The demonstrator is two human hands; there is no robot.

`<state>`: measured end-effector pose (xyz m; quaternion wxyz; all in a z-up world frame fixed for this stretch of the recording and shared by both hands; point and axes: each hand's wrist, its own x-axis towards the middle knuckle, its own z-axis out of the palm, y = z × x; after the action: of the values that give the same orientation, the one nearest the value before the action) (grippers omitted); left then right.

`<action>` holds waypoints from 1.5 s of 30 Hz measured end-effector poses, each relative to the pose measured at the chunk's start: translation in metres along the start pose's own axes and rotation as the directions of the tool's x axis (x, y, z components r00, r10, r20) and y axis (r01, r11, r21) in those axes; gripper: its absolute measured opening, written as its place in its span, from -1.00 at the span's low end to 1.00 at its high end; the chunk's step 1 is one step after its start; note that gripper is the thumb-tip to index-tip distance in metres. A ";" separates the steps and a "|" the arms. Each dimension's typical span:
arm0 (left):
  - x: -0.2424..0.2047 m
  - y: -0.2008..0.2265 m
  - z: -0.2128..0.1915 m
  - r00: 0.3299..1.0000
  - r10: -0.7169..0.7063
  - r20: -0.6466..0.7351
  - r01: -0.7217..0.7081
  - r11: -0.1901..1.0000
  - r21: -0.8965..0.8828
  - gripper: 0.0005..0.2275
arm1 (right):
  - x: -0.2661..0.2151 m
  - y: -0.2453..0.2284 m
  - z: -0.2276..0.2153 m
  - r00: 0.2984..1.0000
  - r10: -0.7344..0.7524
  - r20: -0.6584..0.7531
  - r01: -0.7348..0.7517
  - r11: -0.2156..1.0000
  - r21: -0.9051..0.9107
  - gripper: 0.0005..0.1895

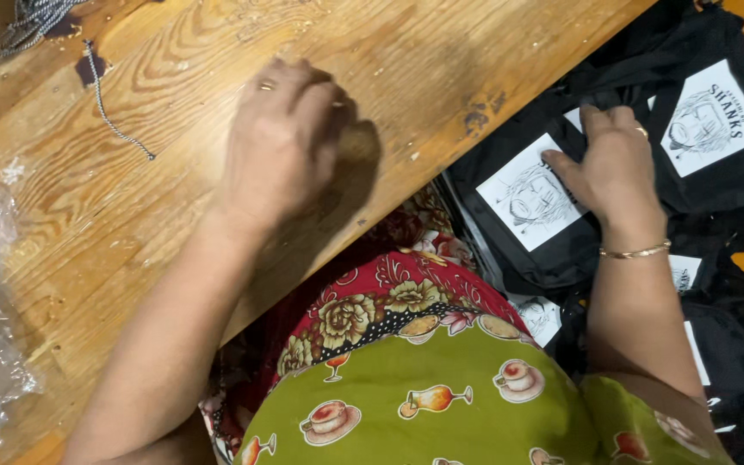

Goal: The person wraps a black shoulder bag in bubble wrap, smoothing the plastic over the surface. They then place the wrapped bag into a clear plastic basket. Next, they pick up another black bag and use an orange pencil to rub over a white paper label attached to the bag.

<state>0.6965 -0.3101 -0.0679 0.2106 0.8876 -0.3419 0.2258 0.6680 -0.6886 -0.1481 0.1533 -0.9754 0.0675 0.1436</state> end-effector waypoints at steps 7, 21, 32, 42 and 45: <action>0.054 0.058 0.040 0.985 0.155 -0.076 -0.166 0.968 -0.189 -0.87 | 0.005 0.021 0.002 0.996 -0.078 0.042 0.073 0.991 0.109 -0.54; 0.070 0.105 0.084 0.929 -0.051 0.366 0.284 0.734 -0.618 -0.31 | -0.065 0.008 -0.090 0.982 -0.123 -0.142 0.177 0.858 0.483 -0.82; 0.057 0.061 -0.036 0.964 -0.172 0.203 0.266 0.589 -0.763 -0.81 | -0.046 -0.052 -0.127 0.818 -0.542 -0.192 0.568 0.707 0.421 -0.63; -0.037 -0.064 -0.143 0.629 -0.777 0.003 0.099 0.076 -0.992 -0.82 | 0.069 -0.145 -0.054 0.538 -0.842 -0.030 0.472 0.272 0.839 -0.23; -0.055 -0.085 -0.148 0.462 -0.878 0.124 0.035 -0.121 -0.992 -0.85 | 0.053 -0.229 -0.037 0.394 -0.907 0.152 0.660 0.394 0.640 -0.09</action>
<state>0.6818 -0.1461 0.0032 0.8871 0.4367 0.0841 0.1238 0.7682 -0.4893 -0.0664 0.4519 -0.7368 -0.4277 0.2645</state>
